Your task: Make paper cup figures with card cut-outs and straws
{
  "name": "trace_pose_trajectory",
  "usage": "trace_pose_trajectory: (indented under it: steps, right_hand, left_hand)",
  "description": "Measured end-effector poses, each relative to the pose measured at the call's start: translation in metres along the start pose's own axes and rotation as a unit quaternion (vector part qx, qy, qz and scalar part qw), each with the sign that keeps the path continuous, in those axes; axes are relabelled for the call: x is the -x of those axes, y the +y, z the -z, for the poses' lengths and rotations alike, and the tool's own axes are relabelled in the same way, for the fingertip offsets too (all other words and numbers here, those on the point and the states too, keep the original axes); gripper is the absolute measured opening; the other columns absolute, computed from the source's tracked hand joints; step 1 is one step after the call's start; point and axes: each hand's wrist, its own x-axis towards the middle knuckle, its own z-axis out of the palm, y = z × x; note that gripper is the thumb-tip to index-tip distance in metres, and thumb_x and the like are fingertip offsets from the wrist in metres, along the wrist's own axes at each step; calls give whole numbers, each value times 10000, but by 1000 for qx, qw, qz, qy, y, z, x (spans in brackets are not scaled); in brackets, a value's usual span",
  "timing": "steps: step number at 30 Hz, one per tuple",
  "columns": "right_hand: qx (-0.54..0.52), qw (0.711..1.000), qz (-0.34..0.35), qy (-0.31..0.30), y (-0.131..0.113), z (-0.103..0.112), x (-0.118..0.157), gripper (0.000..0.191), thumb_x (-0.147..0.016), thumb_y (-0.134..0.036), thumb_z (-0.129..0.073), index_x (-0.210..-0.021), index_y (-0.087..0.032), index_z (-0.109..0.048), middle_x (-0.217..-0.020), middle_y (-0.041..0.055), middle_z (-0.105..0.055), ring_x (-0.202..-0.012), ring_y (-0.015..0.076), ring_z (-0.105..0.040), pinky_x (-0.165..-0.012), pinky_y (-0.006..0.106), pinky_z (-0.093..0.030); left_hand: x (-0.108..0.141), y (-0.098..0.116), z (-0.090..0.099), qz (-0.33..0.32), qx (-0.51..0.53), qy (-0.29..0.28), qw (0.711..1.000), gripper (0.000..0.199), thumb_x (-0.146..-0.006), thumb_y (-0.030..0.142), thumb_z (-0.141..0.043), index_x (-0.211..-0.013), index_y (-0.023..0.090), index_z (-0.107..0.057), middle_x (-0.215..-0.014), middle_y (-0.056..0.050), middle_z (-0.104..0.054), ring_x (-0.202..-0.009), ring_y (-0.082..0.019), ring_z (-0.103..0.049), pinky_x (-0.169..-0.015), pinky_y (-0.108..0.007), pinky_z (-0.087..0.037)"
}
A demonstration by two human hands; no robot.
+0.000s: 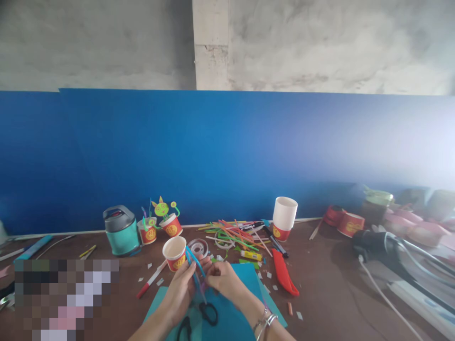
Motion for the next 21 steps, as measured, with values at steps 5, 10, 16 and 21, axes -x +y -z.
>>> trace_pose_trajectory:
  steps: [5, 10, 16, 21]
  right_hand:
    - [8, 1000, -3, -1, -1, 0, 1, 94, -573, -158, -578, -496, -180, -528, -404, -60, -512, -344, 63, -392, -343, 188, -297]
    - [8, 1000, -10, -9, -2, -1, 3, 62, -577, -154, -564, -529, -181, -535, -424, -56, -542, -357, 64, -400, -350, 181, -310]
    - [13, 1000, 0, -6, -3, -1, 4, 44, -573, -184, -555, -533, -172, -542, -431, -53, -539, -363, 60, -403, -356, 175, -314]
    - [12, 1000, 21, 4, -3, -4, 3, 75, -598, -222, -550, -546, -169, -542, -460, -43, -537, -388, 67, -428, -382, 180, -343]
  left_hand:
    - [1, 0, -1, 0, -3, -3, 1000, 383, -622, 311, -804, -938, 146, -663, -997, -121, -721, -1136, -319, -570, -972, -421, -426]
    - [-1, -1, 2, -8, 4, 5, 1000, 347, -635, 311, -795, -906, 159, -639, -985, -115, -724, -1135, -313, -574, -970, -428, -427]
    - [0, 1, 0, -11, 4, -5, 1000, 348, -610, 348, -814, -831, 159, -621, -1000, -125, -722, -1148, -330, -564, -992, -443, -412]
    - [-2, -2, 0, -18, 18, 0, 1000, 363, -572, 354, -834, -799, 164, -625, -963, -118, -733, -1161, -331, -554, -1022, -440, -391]
